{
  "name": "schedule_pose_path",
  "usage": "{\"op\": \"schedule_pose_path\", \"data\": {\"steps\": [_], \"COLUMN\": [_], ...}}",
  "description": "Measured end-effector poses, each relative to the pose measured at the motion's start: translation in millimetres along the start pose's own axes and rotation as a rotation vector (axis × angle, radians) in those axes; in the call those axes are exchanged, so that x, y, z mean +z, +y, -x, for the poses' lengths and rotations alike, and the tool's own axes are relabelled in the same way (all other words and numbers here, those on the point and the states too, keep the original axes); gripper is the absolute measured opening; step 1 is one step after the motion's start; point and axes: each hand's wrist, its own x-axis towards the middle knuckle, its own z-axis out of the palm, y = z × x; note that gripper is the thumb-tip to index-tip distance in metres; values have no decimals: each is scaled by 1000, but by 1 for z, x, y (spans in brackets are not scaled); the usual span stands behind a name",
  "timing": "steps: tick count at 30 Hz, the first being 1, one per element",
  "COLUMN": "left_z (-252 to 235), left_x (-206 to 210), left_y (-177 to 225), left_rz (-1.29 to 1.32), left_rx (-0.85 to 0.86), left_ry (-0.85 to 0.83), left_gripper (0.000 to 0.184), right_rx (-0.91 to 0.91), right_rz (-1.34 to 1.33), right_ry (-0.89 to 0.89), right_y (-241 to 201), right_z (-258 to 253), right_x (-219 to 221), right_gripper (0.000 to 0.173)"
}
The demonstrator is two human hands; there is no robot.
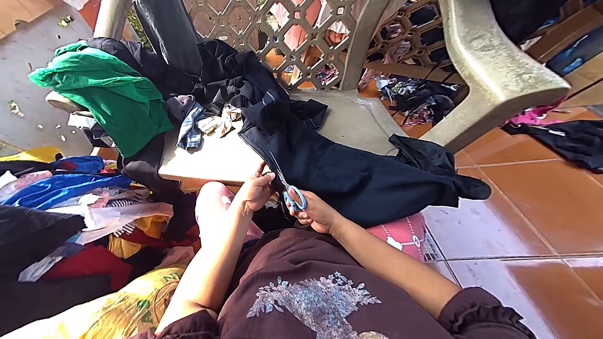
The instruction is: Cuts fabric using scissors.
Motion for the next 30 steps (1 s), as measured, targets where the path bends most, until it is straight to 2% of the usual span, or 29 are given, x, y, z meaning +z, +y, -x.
{"op": "schedule_pose_path", "data": {"steps": [4, 8, 13, 16, 23, 28, 30], "left_z": [2, 5, 9, 9, 11, 16, 18], "left_x": [-2, -3, -10, -15, -23, -25, -25], "left_y": [-2, 0, 2, 1, 3, 10, 17], "left_rz": [24, 30, -15, -74, -91, -180, -243], "left_rx": [3, 15, 2, -30, -31, -60, -58], "left_ry": [-41, -57, -122, -205, -254, -238, -160], "left_gripper": [61, 70, 73, 82, 86, 79, 65], "right_rx": [-19, -41, -15, -14, -18, 1, 18], "right_rz": [31, 69, 70, 33, 115, 176, 202], "right_ry": [8, 55, 16, -13, -27, -5, 11], "right_y": [2, 1, -3, -5, -7, -8, -8], "right_z": [2, 4, 6, 5, 7, 9, 9], "right_x": [1, 4, 3, -1, -5, -5, -5], "right_gripper": [29, 24, 25, 29, 25, 22, 21]}}
